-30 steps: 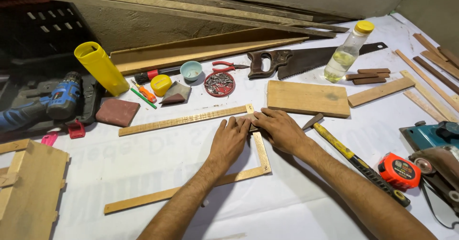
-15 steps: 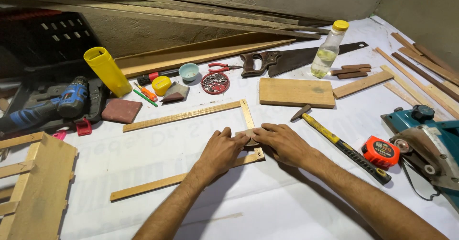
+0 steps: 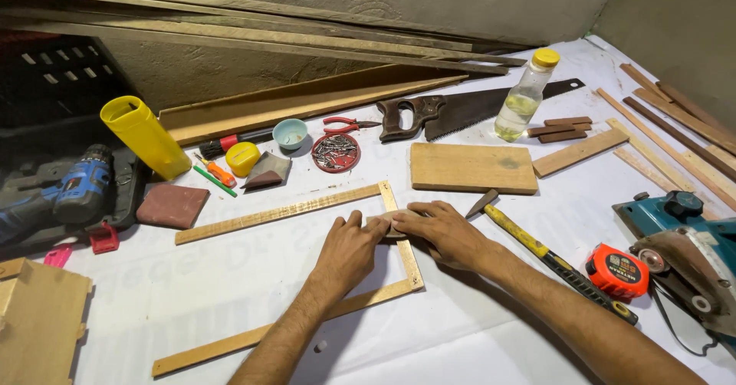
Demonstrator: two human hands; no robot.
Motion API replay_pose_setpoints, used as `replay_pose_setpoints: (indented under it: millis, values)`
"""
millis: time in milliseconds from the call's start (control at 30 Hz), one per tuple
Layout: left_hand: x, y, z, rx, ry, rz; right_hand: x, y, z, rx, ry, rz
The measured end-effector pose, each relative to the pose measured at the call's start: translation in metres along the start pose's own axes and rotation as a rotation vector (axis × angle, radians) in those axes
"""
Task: The person assembles a rectangular frame from thin wooden strips on a workbench. They align the strips, position nails at the corners, hammer the nails in with a hammer, and sand a small block with a sanding block while fitting the frame pieces together.
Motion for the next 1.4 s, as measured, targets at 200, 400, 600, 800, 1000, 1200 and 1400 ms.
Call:
replay_pose_setpoints:
  millis: [200, 400, 600, 800, 1000, 1200, 1400]
  values:
    - [0.017, 0.026, -0.003, -0.141, -0.018, -0.028, -0.029, 0.022, 0.004, -0.05, 0.012, 0.002]
    - [0.007, 0.008, 0.01, -0.056, 0.064, -0.049, -0.009, 0.009, 0.001, 0.038, -0.007, 0.007]
    - [-0.031, -0.036, -0.003, 0.121, 0.058, -0.008, 0.035, -0.03, -0.008, 0.051, 0.068, 0.024]
    - [-0.053, -0.054, 0.01, 0.069, 0.184, 0.069, 0.051, -0.051, -0.009, 0.07, 0.055, -0.031]
    - [-0.04, -0.03, 0.007, 0.119, 0.125, 0.038, 0.019, -0.033, -0.003, 0.05, 0.13, -0.004]
    - [-0.003, 0.014, 0.013, -0.029, 0.045, -0.033, -0.026, 0.006, 0.006, -0.004, 0.096, -0.033]
    - [0.039, 0.028, -0.043, -0.017, -0.137, -0.149, -0.031, 0.027, -0.045, -0.09, 0.214, 0.132]
Point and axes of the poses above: each hand's wrist, its own y-axis towards the middle knuckle, its own z-axis out of the palm, x = y × z, the point moved 7 cm from there along y, towards the middle knuckle, and after that the axes turned 8 degrees about -z, right-handed, at the moved point
